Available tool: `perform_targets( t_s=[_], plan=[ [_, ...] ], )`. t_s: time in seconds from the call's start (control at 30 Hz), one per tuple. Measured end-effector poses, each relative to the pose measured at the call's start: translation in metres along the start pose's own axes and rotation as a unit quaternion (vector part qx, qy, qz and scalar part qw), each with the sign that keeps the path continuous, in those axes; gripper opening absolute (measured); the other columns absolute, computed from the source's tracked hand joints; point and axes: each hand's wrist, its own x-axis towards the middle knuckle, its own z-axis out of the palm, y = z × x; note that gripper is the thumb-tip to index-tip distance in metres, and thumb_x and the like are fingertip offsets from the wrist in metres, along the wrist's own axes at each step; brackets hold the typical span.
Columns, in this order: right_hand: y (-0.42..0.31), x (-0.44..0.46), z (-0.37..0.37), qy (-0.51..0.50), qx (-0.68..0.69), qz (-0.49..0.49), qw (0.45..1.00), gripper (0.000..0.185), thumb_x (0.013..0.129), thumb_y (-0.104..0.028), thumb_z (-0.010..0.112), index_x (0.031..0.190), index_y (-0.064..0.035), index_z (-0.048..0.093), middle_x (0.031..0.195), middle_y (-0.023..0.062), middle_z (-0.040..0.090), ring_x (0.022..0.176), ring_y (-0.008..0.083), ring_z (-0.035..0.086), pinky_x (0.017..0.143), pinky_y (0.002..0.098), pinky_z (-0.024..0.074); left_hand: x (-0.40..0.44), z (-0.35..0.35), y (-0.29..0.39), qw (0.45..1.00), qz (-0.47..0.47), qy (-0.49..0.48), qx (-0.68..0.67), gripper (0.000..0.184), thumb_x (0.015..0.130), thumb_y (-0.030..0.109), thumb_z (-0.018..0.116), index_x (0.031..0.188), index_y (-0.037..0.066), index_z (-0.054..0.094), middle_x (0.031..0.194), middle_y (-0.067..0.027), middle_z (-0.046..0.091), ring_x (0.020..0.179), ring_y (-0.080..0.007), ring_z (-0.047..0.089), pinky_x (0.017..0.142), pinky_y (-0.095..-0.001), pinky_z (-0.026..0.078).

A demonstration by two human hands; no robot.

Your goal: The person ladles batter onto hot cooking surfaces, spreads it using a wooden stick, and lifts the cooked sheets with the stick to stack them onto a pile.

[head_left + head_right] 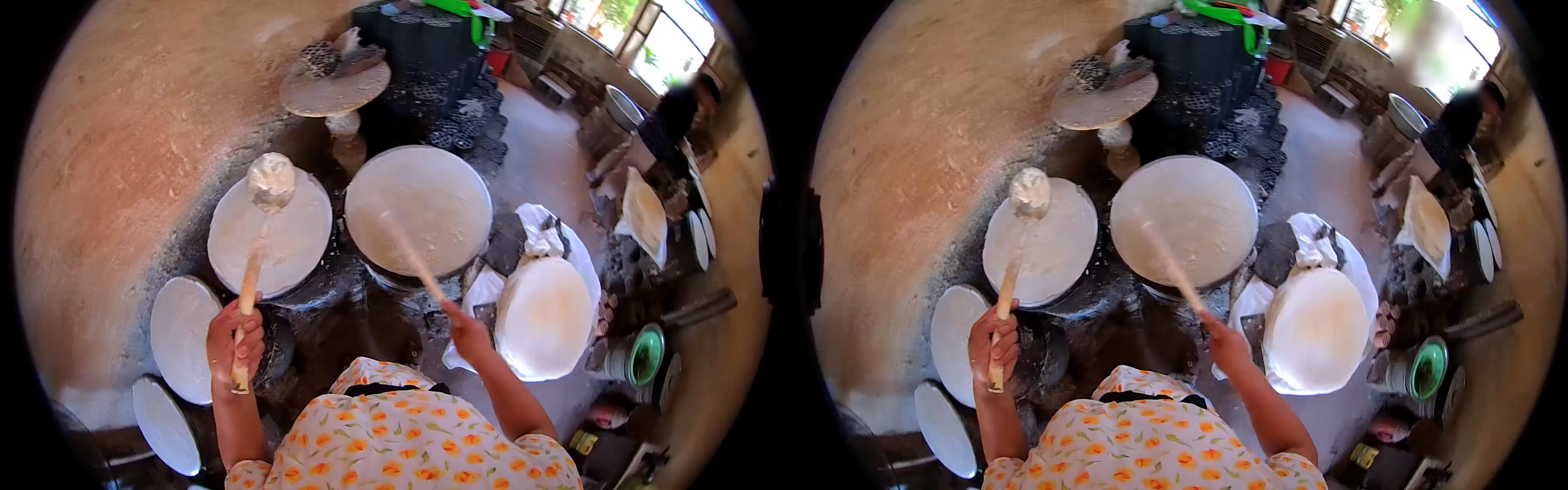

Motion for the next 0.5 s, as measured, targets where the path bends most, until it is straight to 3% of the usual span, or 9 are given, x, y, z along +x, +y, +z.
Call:
perform_targets(
  t_s=[0.07, 0.1, 0.2, 0.23, 0.3, 0.37, 0.4, 0.5],
  plan=[
    [0.038, 0.031, 0.002, 0.161, 0.07, -0.063, 0.982, 0.063, 0.075, 0.01, 0.042, 0.131, -0.0168, 0.048, 0.119, 0.0159, 0.059, 0.097, 0.0263, 0.062, 0.083, 0.0361, 0.0488, -0.022, -0.005, 0.006, 0.998, 0.055, 0.031, 0.002, 0.036, 0.089, 0.01, 0.04, 0.119, -0.011, 0.042, 0.071, -0.0058, 0.044, 0.039, -0.0058, 0.037, 0.03, -0.018, 0.032],
    [0.053, 0.047, 0.001, 0.21, 0.125, -0.047, 0.968, 0.067, 0.074, 0.011, 0.04, 0.135, -0.0168, 0.044, 0.116, 0.012, 0.06, 0.084, 0.0211, 0.06, 0.077, 0.0315, 0.05, -0.036, -0.009, 0.009, 0.996, 0.085, 0.041, 0.0, 0.036, 0.09, 0.011, 0.04, 0.119, -0.011, 0.042, 0.072, -0.0056, 0.044, 0.04, -0.0055, 0.038, 0.031, -0.0176, 0.032],
    [0.043, 0.062, 0.005, 0.178, 0.185, -0.036, 0.966, 0.072, 0.073, 0.013, 0.04, 0.141, -0.0115, 0.035, 0.124, 0.0145, 0.056, 0.103, 0.0223, 0.058, 0.088, 0.0293, 0.0455, -0.075, -0.021, 0.014, 0.979, 0.169, 0.114, 0.016, 0.037, 0.091, 0.013, 0.041, 0.12, -0.011, 0.043, 0.073, -0.0042, 0.045, 0.041, -0.0042, 0.038, 0.032, -0.0166, 0.032],
    [0.028, 0.049, 0.016, 0.183, 0.129, -0.093, 0.97, 0.07, 0.074, 0.013, 0.04, 0.14, -0.0098, 0.036, 0.128, 0.0161, 0.054, 0.115, 0.0235, 0.055, 0.095, 0.0293, 0.0426, -0.089, -0.026, 0.014, 0.971, 0.199, 0.132, 0.015, 0.038, 0.092, 0.015, 0.042, 0.12, -0.011, 0.044, 0.074, -0.0039, 0.045, 0.041, -0.0036, 0.037, 0.033, -0.0161, 0.032],
    [0.008, 0.027, 0.029, -0.005, 0.134, -0.133, 0.982, 0.065, 0.075, 0.012, 0.04, 0.138, -0.0071, 0.039, 0.133, 0.0171, 0.05, 0.128, 0.0236, 0.043, 0.102, 0.0295, 0.0352, -0.118, -0.038, 0.014, 0.955, 0.246, 0.166, 0.011, 0.037, 0.093, 0.015, 0.043, 0.12, -0.011, 0.044, 0.073, -0.0037, 0.046, 0.042, -0.003, 0.037, 0.033, -0.0158, 0.032],
    [-0.018, 0.017, 0.038, -0.113, 0.192, -0.15, 0.963, 0.062, 0.075, 0.011, 0.041, 0.135, -0.0064, 0.043, 0.132, 0.0162, 0.051, 0.126, 0.0247, 0.046, 0.101, 0.0293, 0.0363, -0.146, -0.051, 0.014, 0.938, 0.282, 0.204, 0.001, 0.037, 0.094, 0.015, 0.042, 0.12, -0.011, 0.043, 0.074, -0.0038, 0.046, 0.042, -0.0029, 0.037, 0.032, -0.0154, 0.031],
    [-0.032, 0.019, 0.044, -0.077, 0.189, -0.21, 0.956, 0.064, 0.075, 0.01, 0.046, 0.136, -0.0109, 0.043, 0.128, 0.0199, 0.052, 0.118, 0.0303, 0.053, 0.094, 0.0329, 0.0442, -0.159, -0.059, 0.014, 0.933, 0.295, 0.206, -0.012, 0.037, 0.094, 0.015, 0.041, 0.121, -0.011, 0.042, 0.074, -0.0039, 0.046, 0.042, -0.003, 0.037, 0.032, -0.0154, 0.031],
    [-0.076, 0.036, 0.046, -0.083, 0.166, -0.26, 0.948, 0.063, 0.075, 0.009, 0.046, 0.135, -0.0103, 0.044, 0.13, 0.0196, 0.051, 0.119, 0.0315, 0.051, 0.094, 0.0336, 0.0443, -0.196, -0.086, 0.012, 0.919, 0.328, 0.214, -0.05, 0.039, 0.095, 0.015, 0.041, 0.123, -0.012, 0.04, 0.074, -0.0042, 0.046, 0.042, -0.0028, 0.036, 0.031, -0.0158, 0.031]
  ],
)
